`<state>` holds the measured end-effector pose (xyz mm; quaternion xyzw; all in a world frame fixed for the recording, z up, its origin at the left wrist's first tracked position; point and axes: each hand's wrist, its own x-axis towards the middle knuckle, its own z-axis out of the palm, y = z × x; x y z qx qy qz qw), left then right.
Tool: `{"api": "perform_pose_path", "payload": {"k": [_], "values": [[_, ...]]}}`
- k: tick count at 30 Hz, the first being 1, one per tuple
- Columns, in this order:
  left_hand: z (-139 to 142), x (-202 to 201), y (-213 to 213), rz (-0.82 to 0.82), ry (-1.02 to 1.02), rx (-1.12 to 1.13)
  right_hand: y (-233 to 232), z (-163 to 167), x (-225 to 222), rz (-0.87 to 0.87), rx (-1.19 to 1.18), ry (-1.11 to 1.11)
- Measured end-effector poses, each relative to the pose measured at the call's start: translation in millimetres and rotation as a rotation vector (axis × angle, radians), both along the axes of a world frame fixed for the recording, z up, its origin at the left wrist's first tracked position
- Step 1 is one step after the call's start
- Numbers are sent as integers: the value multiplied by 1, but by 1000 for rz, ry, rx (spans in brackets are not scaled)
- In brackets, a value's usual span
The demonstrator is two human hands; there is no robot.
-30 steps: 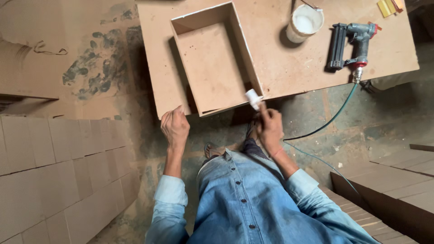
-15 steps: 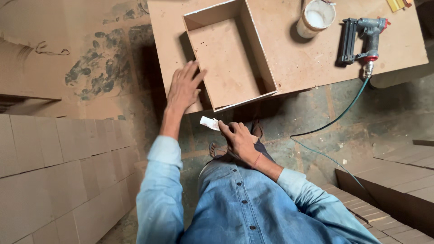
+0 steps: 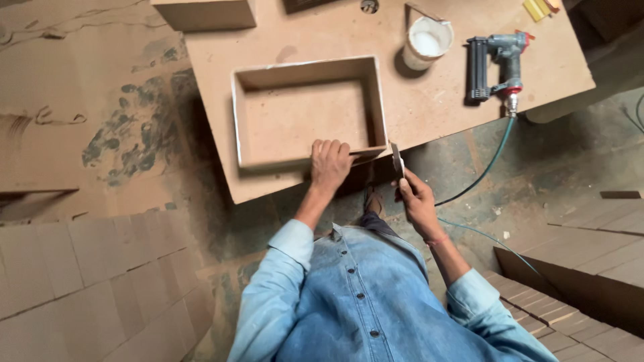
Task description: The person applies glue to the edges of a cardboard box frame, places a flat cardboard panel on top, and secures it with a pneumatic nail gun. This process is repeated for multiple boxes.
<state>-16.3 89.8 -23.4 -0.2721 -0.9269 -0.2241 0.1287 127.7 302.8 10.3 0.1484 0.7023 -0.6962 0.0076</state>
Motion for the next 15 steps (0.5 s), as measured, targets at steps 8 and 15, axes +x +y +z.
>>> {"api": "perform_pose_path", "payload": {"k": [8,15], "values": [[40,20,-31,-119,190,434,1,-11,-50,-159,750,217],[32,64,-140,295,130,585,-80,-24,-33,266,926,442]]}}
